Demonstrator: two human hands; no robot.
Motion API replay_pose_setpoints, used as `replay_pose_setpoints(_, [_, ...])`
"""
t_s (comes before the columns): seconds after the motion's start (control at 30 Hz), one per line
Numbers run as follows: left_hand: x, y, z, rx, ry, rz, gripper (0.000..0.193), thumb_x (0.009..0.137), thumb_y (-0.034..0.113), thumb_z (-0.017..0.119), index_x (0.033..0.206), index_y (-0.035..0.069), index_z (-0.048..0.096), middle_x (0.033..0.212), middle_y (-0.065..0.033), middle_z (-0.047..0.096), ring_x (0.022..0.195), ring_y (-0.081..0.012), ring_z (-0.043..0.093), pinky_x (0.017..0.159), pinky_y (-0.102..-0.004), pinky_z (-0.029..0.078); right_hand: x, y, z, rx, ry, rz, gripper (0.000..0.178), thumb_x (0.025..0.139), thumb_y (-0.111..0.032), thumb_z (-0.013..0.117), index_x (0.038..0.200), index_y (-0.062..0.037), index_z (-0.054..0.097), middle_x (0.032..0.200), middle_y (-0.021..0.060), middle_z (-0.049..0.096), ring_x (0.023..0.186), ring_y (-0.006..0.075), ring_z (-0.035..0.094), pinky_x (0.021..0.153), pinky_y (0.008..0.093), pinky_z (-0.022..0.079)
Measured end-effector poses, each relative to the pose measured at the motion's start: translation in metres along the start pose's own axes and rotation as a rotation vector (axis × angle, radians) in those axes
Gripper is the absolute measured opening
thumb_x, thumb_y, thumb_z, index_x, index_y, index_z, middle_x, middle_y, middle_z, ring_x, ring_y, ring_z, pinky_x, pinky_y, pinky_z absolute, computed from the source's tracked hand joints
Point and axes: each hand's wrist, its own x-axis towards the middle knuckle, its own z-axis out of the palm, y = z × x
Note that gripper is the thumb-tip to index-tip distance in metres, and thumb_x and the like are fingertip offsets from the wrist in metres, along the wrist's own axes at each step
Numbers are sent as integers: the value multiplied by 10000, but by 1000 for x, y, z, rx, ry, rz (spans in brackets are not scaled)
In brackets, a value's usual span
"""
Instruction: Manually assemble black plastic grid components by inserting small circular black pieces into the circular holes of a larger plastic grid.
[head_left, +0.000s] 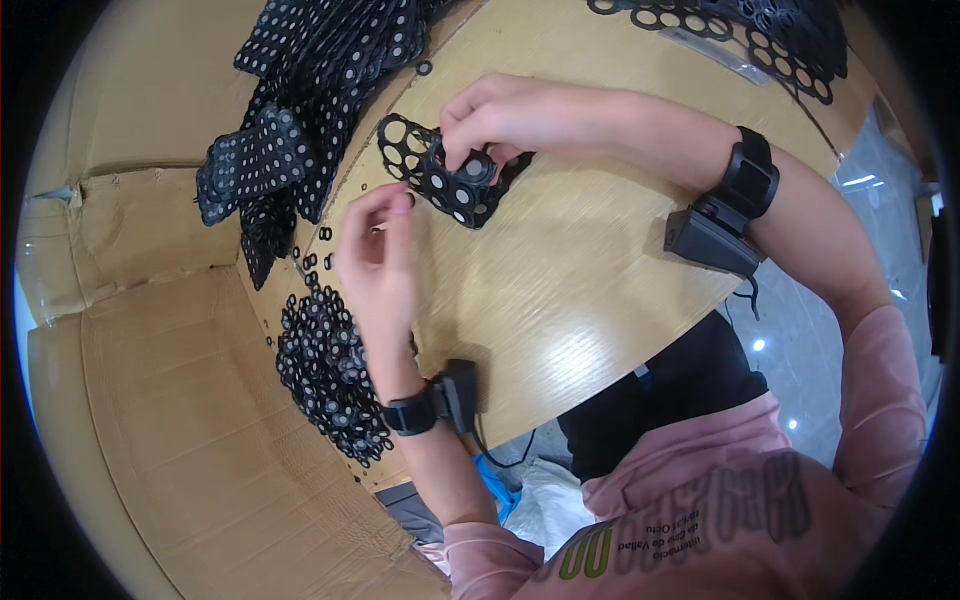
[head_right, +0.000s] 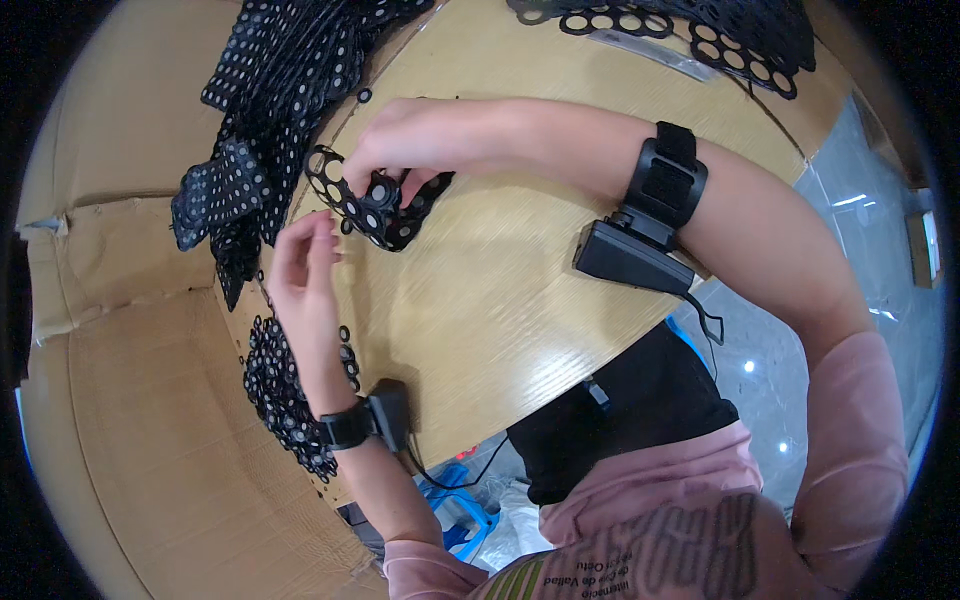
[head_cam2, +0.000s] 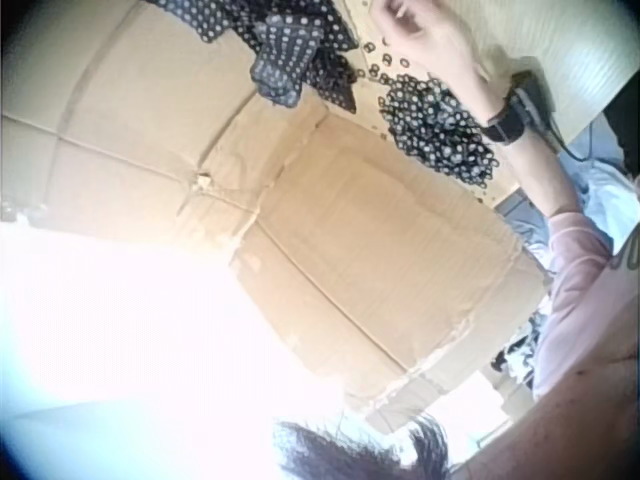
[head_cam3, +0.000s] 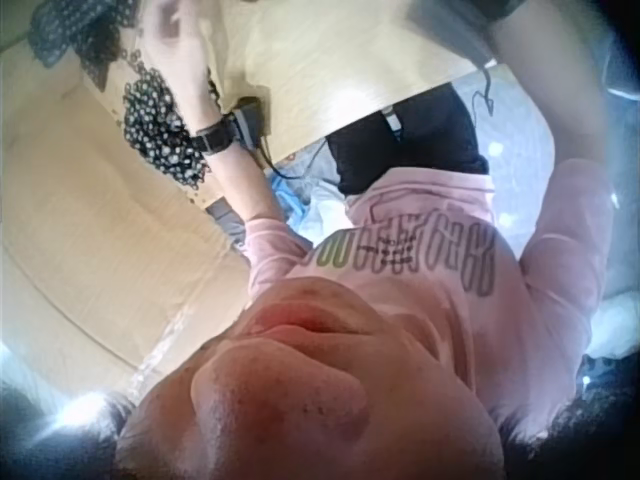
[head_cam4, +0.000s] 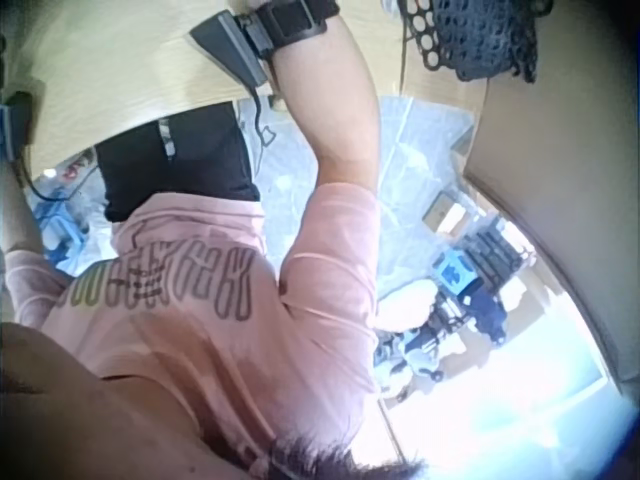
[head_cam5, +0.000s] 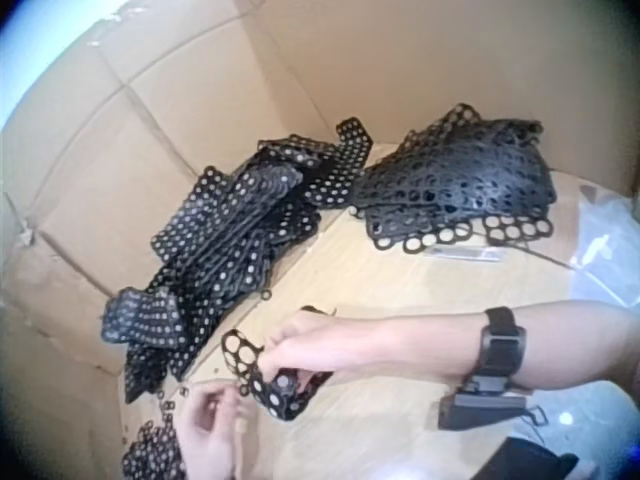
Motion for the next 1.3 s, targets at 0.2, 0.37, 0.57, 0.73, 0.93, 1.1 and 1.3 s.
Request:
replay_pose_setpoints(0.2, [-9, 5, 20, -204, -93, -129, 222, 914, 110, 598, 1086, -30, 602, 952, -37, 622, 815, -74, 545, 709, -208, 438, -1, 1, 4, -69, -83, -24, 177, 825, -189, 662, 822, -12, 668, 760, 6, 616, 727, 72, 563, 673, 231, 472])
replay_pose_setpoints(0.37, [-8, 3, 18, -253, -81, -149, 239, 906, 82, 603, 1115, -34, 600, 959, -39, 630, 860, -81, 563, 762, -215, 452, -3, 0, -1, -152, -125, -4, 195, 809, -120, 633, 891, 52, 675, 847, 94, 668, 779, 146, 643, 771, 256, 526])
replay_pose_setpoints(0.57, [-8, 9, 17, -251, -100, -122, 279, 880, -22, 581, 1155, -66, 567, 1020, -86, 600, 858, -102, 577, 794, -206, 472, -9, -10, -1, -169, -97, 95, 191, 804, -188, 691, 829, 1, 684, 744, 8, 597, 686, 82, 562, 643, 221, 480])
replay_pose_setpoints(0.73, [-10, 5, 15, -191, -130, -44, 325, 858, -46, 586, 1182, -40, 572, 998, -83, 576, 865, -111, 579, 790, -218, 473, -8, -11, 1, -121, -104, 118, 176, 790, -178, 699, 791, -4, 674, 746, 19, 611, 693, 82, 588, 638, 222, 504])
replay_pose_setpoints(0.93, [-11, 9, 17, -215, -174, -60, 315, 857, -40, 590, 1172, -48, 578, 993, -77, 575, 865, -107, 576, 784, -225, 478, -7, -4, -2, -124, -123, 95, 157, 776, -160, 691, 763, -4, 673, 724, 24, 628, 687, 80, 599, 637, 226, 513])
replay_pose_setpoints(1.1, [-11, 12, 19, -198, -165, -88, 329, 856, -42, 591, 1184, -52, 574, 991, -81, 578, 867, -111, 582, 791, -227, 482, -6, -4, -3, -113, -136, 98, 148, 771, -149, 681, 752, -3, 674, 722, 23, 632, 680, 80, 599, 645, 227, 514])
replay_pose_setpoints(1.3, [-12, 6, 19, -207, -150, -69, 344, 847, -48, 603, 1189, -51, 573, 995, -93, 585, 872, -117, 593, 795, -230, 488, -8, -7, 0, -108, -104, 87, 157, 761, -154, 680, 748, 2, 667, 729, 29, 624, 692, 84, 593, 649, 222, 512])
